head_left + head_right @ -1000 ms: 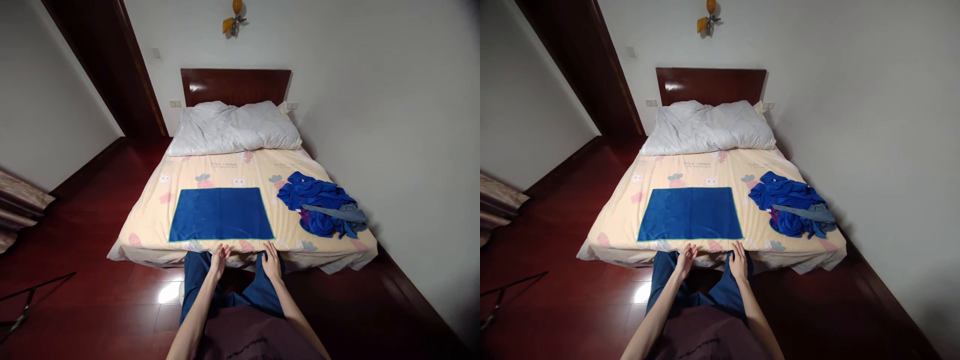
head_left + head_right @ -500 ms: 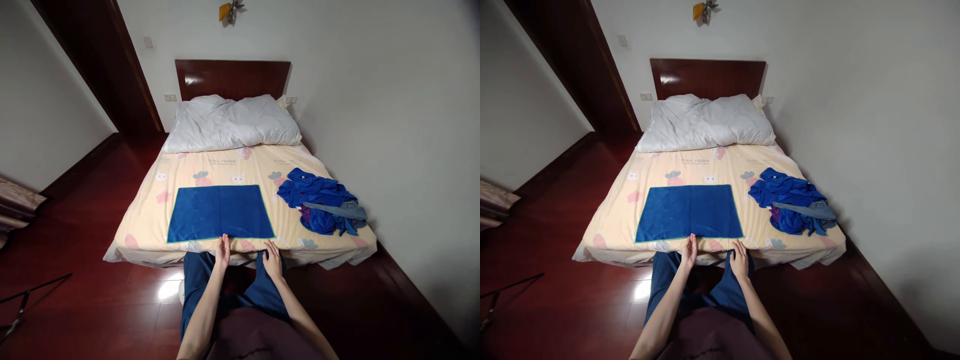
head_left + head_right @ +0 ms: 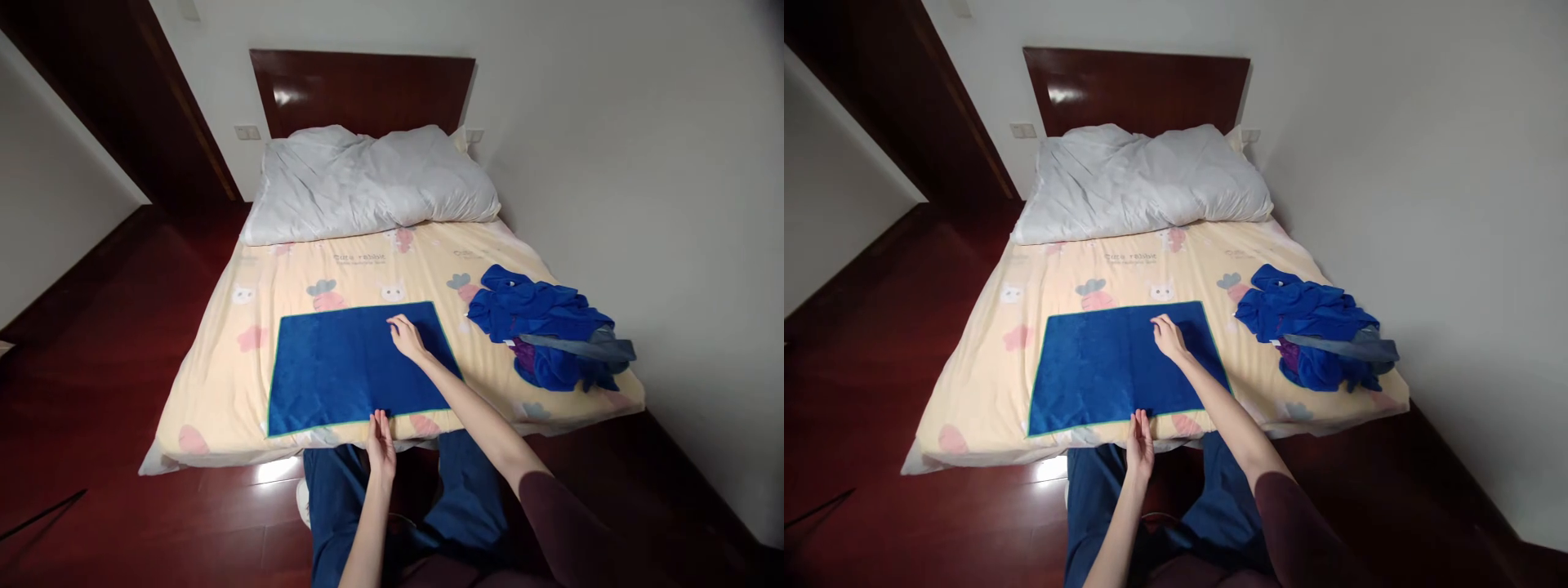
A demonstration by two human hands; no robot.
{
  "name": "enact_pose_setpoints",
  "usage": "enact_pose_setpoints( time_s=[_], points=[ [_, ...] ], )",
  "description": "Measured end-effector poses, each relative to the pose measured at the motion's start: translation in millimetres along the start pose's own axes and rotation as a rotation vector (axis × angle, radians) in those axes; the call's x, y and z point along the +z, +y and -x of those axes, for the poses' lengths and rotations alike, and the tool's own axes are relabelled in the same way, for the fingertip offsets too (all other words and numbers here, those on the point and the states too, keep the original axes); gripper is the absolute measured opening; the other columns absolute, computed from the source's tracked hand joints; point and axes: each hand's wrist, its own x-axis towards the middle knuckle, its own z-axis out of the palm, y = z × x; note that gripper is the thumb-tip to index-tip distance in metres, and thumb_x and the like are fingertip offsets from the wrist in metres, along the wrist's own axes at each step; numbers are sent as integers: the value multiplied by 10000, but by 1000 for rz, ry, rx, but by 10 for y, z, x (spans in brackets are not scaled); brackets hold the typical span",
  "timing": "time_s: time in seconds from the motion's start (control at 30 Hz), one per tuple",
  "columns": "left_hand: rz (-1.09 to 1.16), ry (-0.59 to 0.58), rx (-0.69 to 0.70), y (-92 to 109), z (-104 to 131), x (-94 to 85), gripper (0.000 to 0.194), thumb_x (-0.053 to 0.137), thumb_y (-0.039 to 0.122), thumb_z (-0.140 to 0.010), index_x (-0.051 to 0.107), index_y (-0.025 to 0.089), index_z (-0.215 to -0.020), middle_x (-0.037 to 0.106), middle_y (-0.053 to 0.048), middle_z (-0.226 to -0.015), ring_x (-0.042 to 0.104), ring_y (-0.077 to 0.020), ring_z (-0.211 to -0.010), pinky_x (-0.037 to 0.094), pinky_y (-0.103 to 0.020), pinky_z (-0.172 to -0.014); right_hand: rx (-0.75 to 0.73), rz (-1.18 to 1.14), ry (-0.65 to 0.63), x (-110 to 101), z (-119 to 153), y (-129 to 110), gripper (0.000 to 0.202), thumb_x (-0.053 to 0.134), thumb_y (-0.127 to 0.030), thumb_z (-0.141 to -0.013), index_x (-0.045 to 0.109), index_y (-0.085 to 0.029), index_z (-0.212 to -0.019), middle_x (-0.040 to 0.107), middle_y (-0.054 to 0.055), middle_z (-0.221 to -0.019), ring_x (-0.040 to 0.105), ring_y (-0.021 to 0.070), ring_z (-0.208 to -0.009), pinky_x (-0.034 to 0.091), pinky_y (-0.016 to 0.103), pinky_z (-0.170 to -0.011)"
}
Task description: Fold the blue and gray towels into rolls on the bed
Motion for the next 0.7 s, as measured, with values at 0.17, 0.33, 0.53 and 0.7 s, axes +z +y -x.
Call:
enact_pose_setpoints(
  time_s=[0.17,0.33,0.53,0.7],
  points=[
    [22,59,-35,9,-17,-1,189,506,112,-982,618,99,-1134,701,-127,-1158,694,-156,-1114,583,-192,-935,56,150,-265,497,-1035,-188,377,417,-174,-995,619,-200,-1312,624,71,-1364,615,185,-1203,465,278,-1037],
    [39,97,-61,-7,-83,-48,196,509,103,-976,611,112,-1143,711,-127,-1159,684,-179,-1138,584,-231,-962,100,198,-378,971,-1480,-131,331,500,-200,-976,654,-206,-1270,644,110,-1325,639,234,-1166,490,312,-984],
    [88,161,-109,28,-56,-6,194,507,67,-970,611,105,-1129,730,-124,-1119,683,-187,-1140,596,-233,-948,162,235,-459,1137,-1795,25,215,550,-233,-951,738,-201,-1049,657,139,-1266,654,262,-1127,502,319,-919],
    [74,172,-153,53,98,122,188,500,111,-993,614,110,-1143,735,-113,-1116,703,-161,-1094,598,-206,-930,166,181,-485,988,-1988,36,171,583,-239,-941,711,-205,-1050,749,98,-976,713,214,-899,520,274,-778]
  ],
)
